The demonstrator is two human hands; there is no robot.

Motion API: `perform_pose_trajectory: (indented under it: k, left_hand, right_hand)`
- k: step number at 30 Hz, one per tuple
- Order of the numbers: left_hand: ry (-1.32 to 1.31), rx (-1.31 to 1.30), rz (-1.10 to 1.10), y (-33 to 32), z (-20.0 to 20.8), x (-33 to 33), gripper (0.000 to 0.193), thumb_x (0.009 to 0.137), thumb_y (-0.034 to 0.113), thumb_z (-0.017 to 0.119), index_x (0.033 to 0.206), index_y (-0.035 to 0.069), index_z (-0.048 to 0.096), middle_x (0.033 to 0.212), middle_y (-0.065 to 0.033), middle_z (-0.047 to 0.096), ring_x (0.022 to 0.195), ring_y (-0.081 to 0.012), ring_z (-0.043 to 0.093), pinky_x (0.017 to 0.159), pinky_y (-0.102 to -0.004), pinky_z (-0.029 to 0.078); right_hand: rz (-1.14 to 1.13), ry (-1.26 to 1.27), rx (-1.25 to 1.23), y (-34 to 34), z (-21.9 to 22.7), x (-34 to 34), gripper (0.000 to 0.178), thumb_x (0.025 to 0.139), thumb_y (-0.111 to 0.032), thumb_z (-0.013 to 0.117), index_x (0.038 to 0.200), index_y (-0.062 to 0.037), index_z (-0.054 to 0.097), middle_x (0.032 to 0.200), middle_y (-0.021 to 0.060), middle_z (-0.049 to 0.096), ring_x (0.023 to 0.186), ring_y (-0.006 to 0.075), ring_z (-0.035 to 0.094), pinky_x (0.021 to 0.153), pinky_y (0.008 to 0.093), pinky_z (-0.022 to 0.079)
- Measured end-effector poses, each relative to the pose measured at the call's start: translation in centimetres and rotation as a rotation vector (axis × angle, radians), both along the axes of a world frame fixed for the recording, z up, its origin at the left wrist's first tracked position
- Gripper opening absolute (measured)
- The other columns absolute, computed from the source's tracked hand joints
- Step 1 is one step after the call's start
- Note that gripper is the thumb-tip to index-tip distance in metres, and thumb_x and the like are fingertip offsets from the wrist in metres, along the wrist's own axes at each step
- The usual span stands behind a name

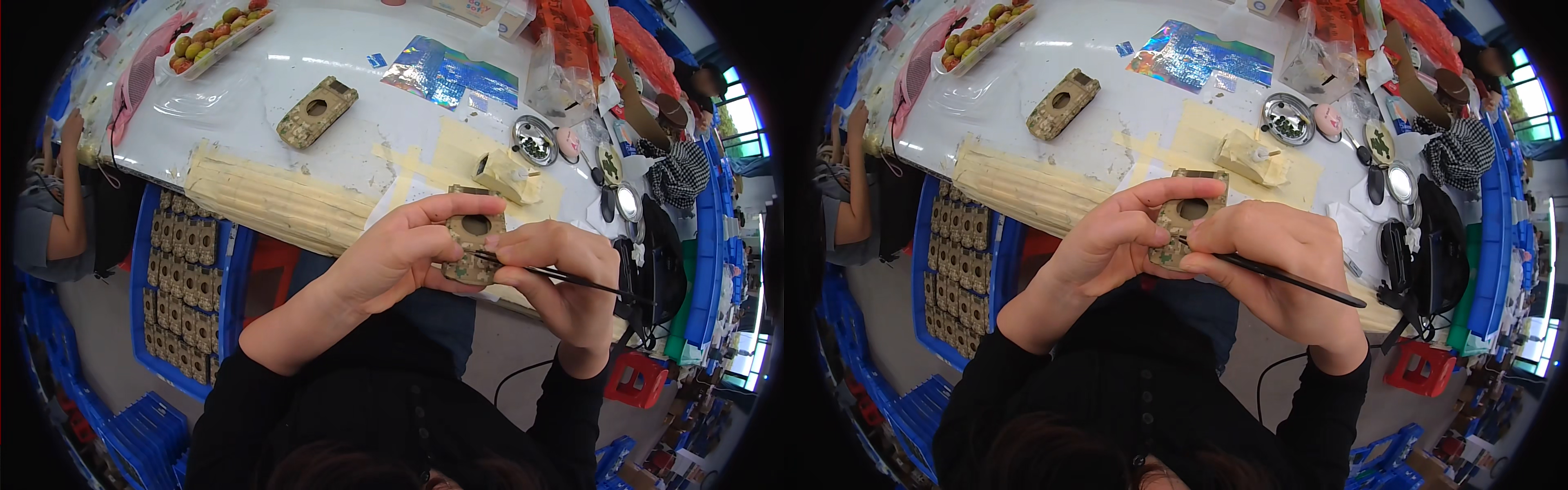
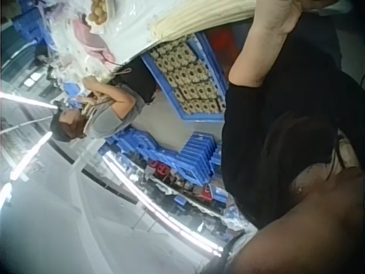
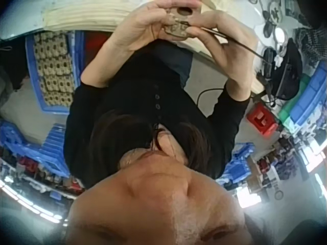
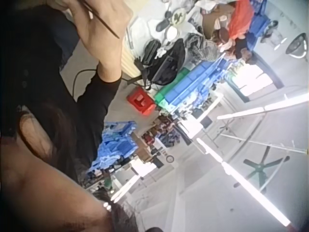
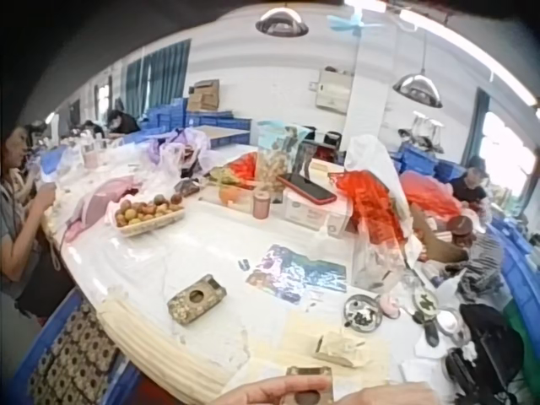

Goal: Painting and detailing miniature toy tanks using a fine-tipped brush.

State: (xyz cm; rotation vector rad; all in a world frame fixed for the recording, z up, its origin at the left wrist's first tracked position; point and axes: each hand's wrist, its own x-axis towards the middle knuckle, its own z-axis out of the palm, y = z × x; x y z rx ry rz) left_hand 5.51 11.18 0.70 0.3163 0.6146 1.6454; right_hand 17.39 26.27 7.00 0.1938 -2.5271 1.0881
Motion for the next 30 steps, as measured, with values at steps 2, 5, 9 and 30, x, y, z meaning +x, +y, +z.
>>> perform_pose_trajectory:
  k: [2,5,9,30]
  left_hand:
    - [-0.003,0.002,0.003,0.02,-0.04,0.00,0.060,0.077,0.001,0.047,0.136,-0.004,0.037,0.116,-0.0167,0.058,0.099,-0.0202,0.064,0.082,-0.0343,0.057]
    - [0.000,-0.007,-0.001,0.11,-0.07,-0.05,0.060,0.077,0.001,0.047,0.136,-0.004,0.037,0.116,-0.0168,0.058,0.098,-0.0201,0.065,0.082,-0.0341,0.058]
    - [0.000,-0.006,0.001,0.00,-0.05,-0.06,0.060,0.077,0.001,0.046,0.136,-0.005,0.037,0.116,-0.0169,0.058,0.097,-0.0200,0.065,0.082,-0.0342,0.058]
    - [0.036,-0.026,0.004,0.08,0.26,-0.12,0.058,0.080,0.010,0.041,0.136,-0.006,0.037,0.118,-0.0181,0.058,0.099,-0.0225,0.064,0.086,-0.0373,0.055]
  right_hand:
    - [0.000,-0.004,-0.001,0.00,0.06,0.01,0.017,0.070,-0.008,0.076,0.081,-0.0015,0.064,0.078,0.0082,0.067,0.070,0.0243,0.066,0.063,0.0297,0.051]
    - [-0.011,-0.024,-0.011,-0.01,0.07,0.01,0.018,0.070,-0.008,0.076,0.081,-0.0014,0.064,0.078,0.0081,0.066,0.070,0.0244,0.066,0.063,0.0299,0.051]
    - [-0.005,-0.003,-0.007,-0.10,-0.04,0.01,0.018,0.070,-0.008,0.076,0.082,-0.0011,0.064,0.077,0.0084,0.066,0.070,0.0245,0.065,0.062,0.0300,0.051]
    - [-0.020,0.013,-0.021,0.00,-0.26,0.05,0.019,0.070,-0.006,0.077,0.082,-0.0003,0.064,0.077,0.0092,0.067,0.069,0.0244,0.066,0.062,0.0293,0.051]
